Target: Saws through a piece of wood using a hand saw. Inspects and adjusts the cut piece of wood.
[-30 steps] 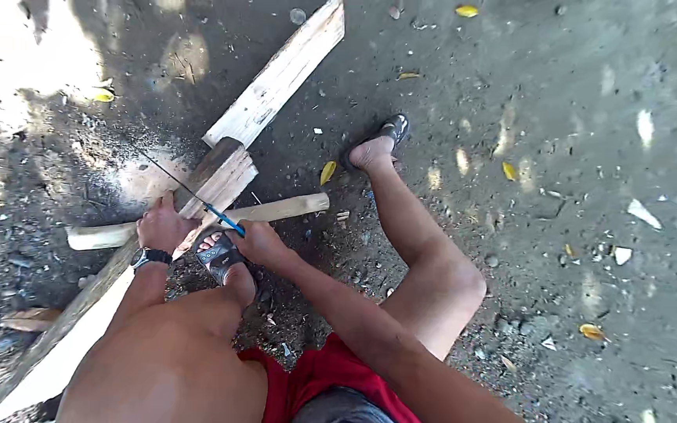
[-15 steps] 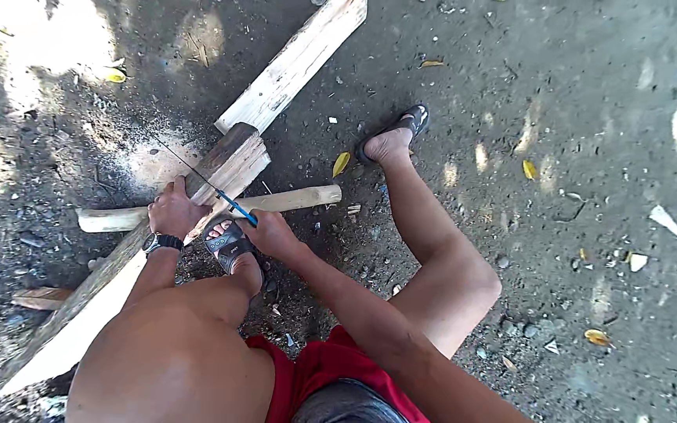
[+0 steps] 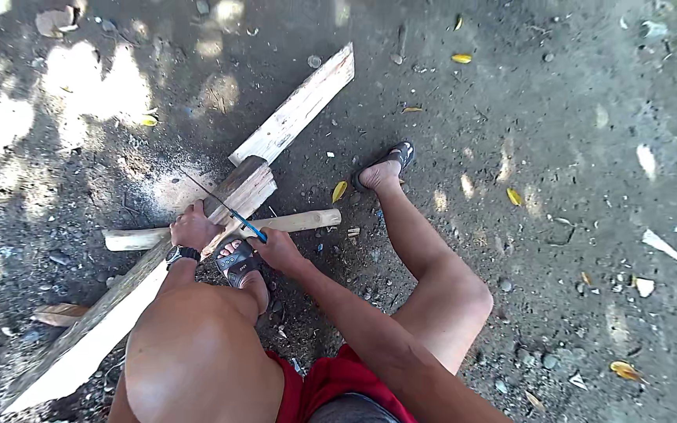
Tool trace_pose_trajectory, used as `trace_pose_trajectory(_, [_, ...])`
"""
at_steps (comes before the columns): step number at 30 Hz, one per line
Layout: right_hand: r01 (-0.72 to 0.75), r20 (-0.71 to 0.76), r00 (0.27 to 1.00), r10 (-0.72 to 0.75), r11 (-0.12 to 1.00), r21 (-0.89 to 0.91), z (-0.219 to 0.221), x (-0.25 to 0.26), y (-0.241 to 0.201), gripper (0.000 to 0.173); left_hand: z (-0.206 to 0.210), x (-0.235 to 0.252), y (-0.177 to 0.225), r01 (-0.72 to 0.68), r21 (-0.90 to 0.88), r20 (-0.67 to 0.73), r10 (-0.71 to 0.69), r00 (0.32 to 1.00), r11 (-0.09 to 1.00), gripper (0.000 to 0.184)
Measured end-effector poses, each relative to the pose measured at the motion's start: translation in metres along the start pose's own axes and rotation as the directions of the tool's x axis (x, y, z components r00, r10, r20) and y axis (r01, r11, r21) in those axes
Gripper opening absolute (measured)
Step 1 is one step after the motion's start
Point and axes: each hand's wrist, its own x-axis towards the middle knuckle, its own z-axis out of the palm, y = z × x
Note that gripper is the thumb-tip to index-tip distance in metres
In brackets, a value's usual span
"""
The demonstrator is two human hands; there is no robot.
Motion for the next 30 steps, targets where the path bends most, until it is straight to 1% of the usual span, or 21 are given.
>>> trace_pose_trajectory(4, [-0.006,-0.006,1.000,0.006,1.000,0.014,-0.002,-0.005,-0.009,0.045,-0.014,-0.023,0.002,-0.032,-0.065,-0.007,0.031,0.999,0.997,0.090])
trace_pose_trajectory(6, [-0.008,-0.018,1.000,0.008,1.000,-0.009,0.000,-0.007,-0.011,0.047,-0.004,-0.011,-0.002,-0.009,-0.024,0.002,0.009,1.000,1.000,0.093])
trace_pose_trajectory(8, [-0.008,-0.012,1.000,0.008,1.000,-0.026,-0.001,-0.009,-0.012,0.050,-0.001,-0.003,-0.002,0.008,-0.040,0.027,-0.006,1.000,0.999,0.093])
trace_pose_trajectory(13, [0.027,-0.008,1.000,-0.027,1.000,-0.017,-0.001,-0.009,-0.011,0.054,0.000,0.002,-0.007,0.020,-0.017,0.051,-0.019,0.999,1.000,0.094])
trace_pose_trajectory(15, [0.055,-0.021,0.998,-0.055,0.998,0.001,-0.005,-0.024,-0.001,0.055,0.002,0.000,-0.006,0.014,-0.005,0.061,-0.013,0.998,1.000,0.095])
trace_pose_trajectory(17, [0.060,-0.032,0.998,-0.061,0.998,-0.027,-0.016,-0.060,0.023,0.055,0.000,0.001,-0.006,0.011,0.008,0.064,-0.012,0.998,1.000,0.096])
trace_pose_trajectory(18, [0.043,-0.031,0.999,-0.045,0.997,-0.062,-0.025,-0.091,0.045,0.056,0.000,0.001,-0.006,0.010,0.008,0.062,-0.010,0.998,1.000,0.096])
trace_pose_trajectory(20, [0.031,-0.062,0.997,-0.038,0.994,-0.104,-0.051,-0.172,0.089,0.051,0.001,0.001,-0.006,0.001,0.002,0.055,-0.001,0.998,1.000,0.098])
trace_pose_trajectory(21, [0.019,-0.095,0.995,-0.030,0.994,-0.111,-0.063,-0.209,0.101,0.048,0.001,0.004,-0.006,-0.004,0.004,0.051,0.004,0.999,1.000,0.098])
trace_pose_trajectory(22, [0.014,-0.127,0.992,-0.029,0.992,-0.122,-0.071,-0.235,0.105,0.047,0.002,0.004,-0.006,-0.008,0.003,0.059,0.008,0.998,1.000,0.099])
trace_pose_trajectory(23, [0.019,-0.136,0.990,-0.038,0.991,-0.136,-0.075,-0.244,0.101,0.047,0.005,0.002,-0.006,-0.012,0.002,0.065,0.012,0.998,1.000,0.098])
trace_pose_trajectory(24, [0.038,-0.125,0.990,-0.058,0.987,-0.159,-0.073,-0.231,0.090,0.045,0.007,-0.001,-0.005,-0.018,0.000,0.067,0.018,0.998,1.000,0.099])
trace_pose_trajectory(25, [0.068,-0.090,0.992,-0.084,0.983,-0.173,-0.066,-0.196,0.076,0.044,0.006,-0.001,-0.004,-0.024,-0.002,0.060,0.025,0.998,1.000,0.099])
trace_pose_trajectory(27, [0.076,0.014,0.997,-0.075,0.985,-0.152,-0.042,-0.101,0.043,0.044,0.002,0.004,-0.004,-0.029,-0.010,0.043,0.029,0.999,1.000,0.098])
trace_pose_trajectory(28, [0.072,0.040,0.997,-0.067,0.989,-0.127,-0.028,-0.061,0.034,0.045,0.004,0.003,-0.003,-0.021,-0.017,0.047,0.022,0.999,1.000,0.098])
trace_pose_trajectory(29, [0.085,0.037,0.996,-0.082,0.991,-0.100,-0.015,-0.034,0.027,0.047,0.005,0.001,-0.004,-0.012,-0.020,0.055,0.013,0.998,1.000,0.098])
trace_pose_trajectory(30, [0.103,0.025,0.995,-0.101,0.993,-0.064,-0.010,-0.019,0.021,0.048,0.003,0.003,-0.005,-0.005,-0.014,0.055,0.006,0.998,1.000,0.098])
